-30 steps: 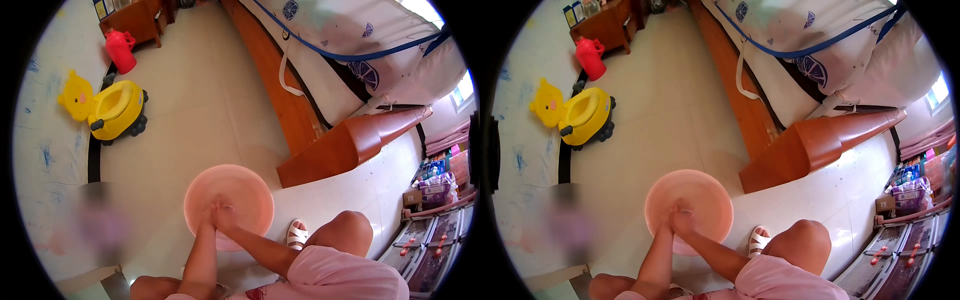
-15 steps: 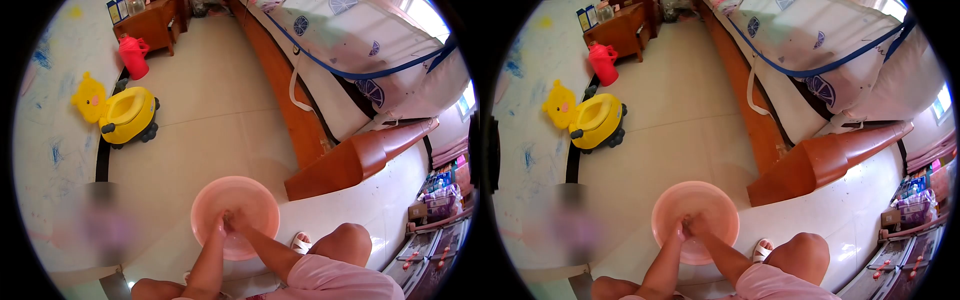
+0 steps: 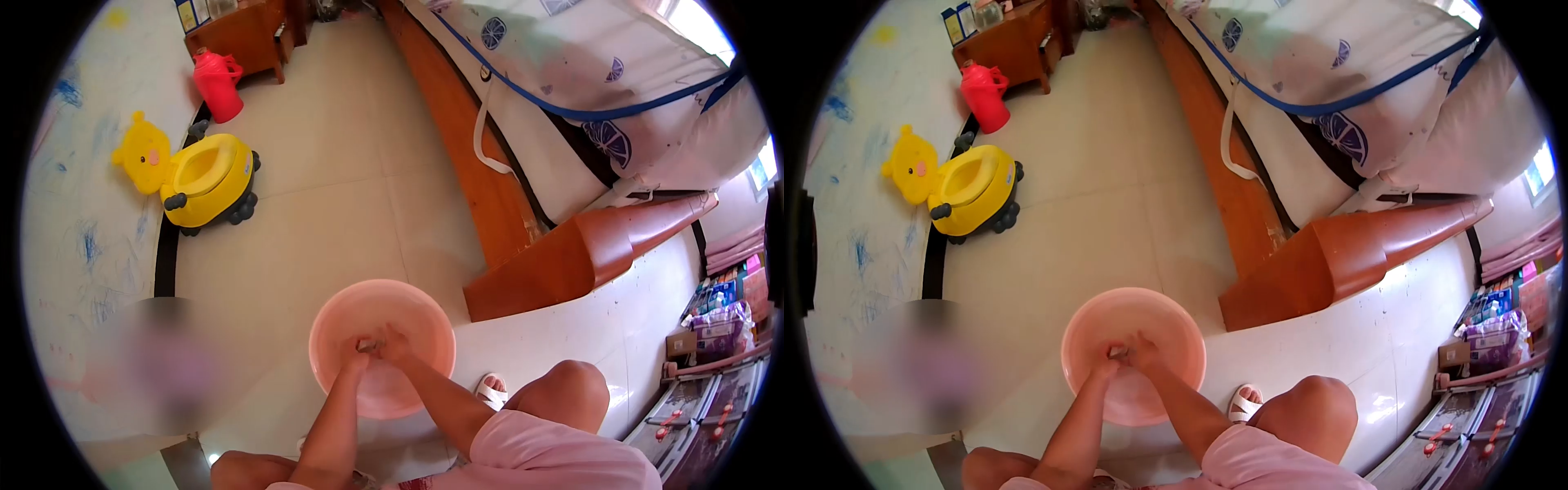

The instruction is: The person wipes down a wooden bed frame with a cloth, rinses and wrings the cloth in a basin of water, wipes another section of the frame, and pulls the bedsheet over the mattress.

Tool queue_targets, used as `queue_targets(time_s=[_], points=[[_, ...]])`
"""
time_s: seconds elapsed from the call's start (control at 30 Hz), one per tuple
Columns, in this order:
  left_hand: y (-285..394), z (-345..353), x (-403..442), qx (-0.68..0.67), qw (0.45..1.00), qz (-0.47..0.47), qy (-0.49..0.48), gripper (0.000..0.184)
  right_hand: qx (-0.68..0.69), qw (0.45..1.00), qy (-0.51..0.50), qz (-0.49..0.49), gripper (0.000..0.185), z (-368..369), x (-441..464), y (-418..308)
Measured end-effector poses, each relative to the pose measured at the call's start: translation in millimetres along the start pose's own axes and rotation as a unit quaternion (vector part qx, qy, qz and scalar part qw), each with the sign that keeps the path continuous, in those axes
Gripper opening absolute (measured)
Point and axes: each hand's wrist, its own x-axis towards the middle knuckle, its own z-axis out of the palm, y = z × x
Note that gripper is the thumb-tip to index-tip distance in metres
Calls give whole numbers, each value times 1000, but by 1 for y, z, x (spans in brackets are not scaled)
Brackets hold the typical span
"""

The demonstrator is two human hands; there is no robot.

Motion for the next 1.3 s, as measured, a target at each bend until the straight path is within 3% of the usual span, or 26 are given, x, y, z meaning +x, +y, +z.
queue_targets(time_s=[0.03,0.07,0.1,0.13,0.17,0.2,0.23,0.3,0.37,0.4,0.5,0.53,0.6,0.63,0.7,0.73,0.8,0.83,0.9,0.93,1.0,1.03,1.1,1.13,1.2,1.3], points=[[-9,-3,3,56,996,64,27,18,-59,991,58,-102,32,25,8,31],[-12,-8,5,87,995,-41,19,21,-116,966,111,-204,30,38,12,47],[-17,-14,-1,116,981,-152,12,24,-113,966,102,-209,30,21,6,33],[-17,-13,-9,116,980,-162,19,24,-60,994,6,-91,26,-13,-6,2],[-7,-1,-12,-57,967,-246,32,28,-9,996,-89,29,23,-39,-17,-27],[5,8,-13,-229,919,-316,45,31,-10,995,-99,27,23,-44,-29,-44],[15,10,-13,-230,918,-319,51,31,20,993,-111,35,26,-42,-38,-61],[30,11,-13,-425,836,-347,7,37,47,989,-130,46,30,-27,-50,-81],[43,10,-13,-404,849,-341,-11,36,45,980,112,-156,33,-14,-65,-86],[50,8,-11,-377,866,-328,-36,35,-72,994,21,-81,35,-18,-61,-90],[53,1,-17,-291,907,-286,-105,33,-143,982,-106,68,36,-75,-19,-106],[50,0,-16,-290,907,-286,-105,33,-142,982,-107,69,36,-72,-13,-87],[42,3,-11,-76,979,-181,-49,30,19,992,89,84,33,-53,0,-46],[22,-2,-4,-78,979,-183,-46,30,16,993,85,82,33,-55,-4,-41],[-20,-12,-4,23,993,-115,-29,28,-1,987,-70,-147,28,-56,-18,-29],[-20,-13,-13,56,993,-99,-23,27,-6,986,-84,-140,28,-55,-22,-24],[-9,-15,-11,45,982,-167,81,31,-39,998,16,46,35,-47,-16,-18],[-7,-8,-13,44,979,-182,81,31,-44,998,4,53,35,-35,-20,-12],[1,11,-10,-336,876,-341,62,31,-74,997,-21,33,27,-12,-29,-12],[14,11,-11,-338,873,-345,62,31,-84,996,-29,25,25,-6,-33,-19],[45,7,-18,-414,839,-352,6,37,92,994,-54,-10,25,-25,-57,-62],[40,5,-15,-416,837,-355,7,37,90,994,-56,-9,25,-29,-63,-77],[22,-3,-9,-372,898,-225,-62,37,102,987,-3,-125,36,-32,-69,-94],[33,-2,-11,-372,898,-228,-60,37,102,987,-6,-122,36,-28,-63,-89],[58,2,-16,-301,911,-278,-40,33,-126,985,41,-108,22,-27,-39,-78],[72,-4,-21,-108,957,-251,-100,29,-104,994,29,13,17,-48,-12,-53]])
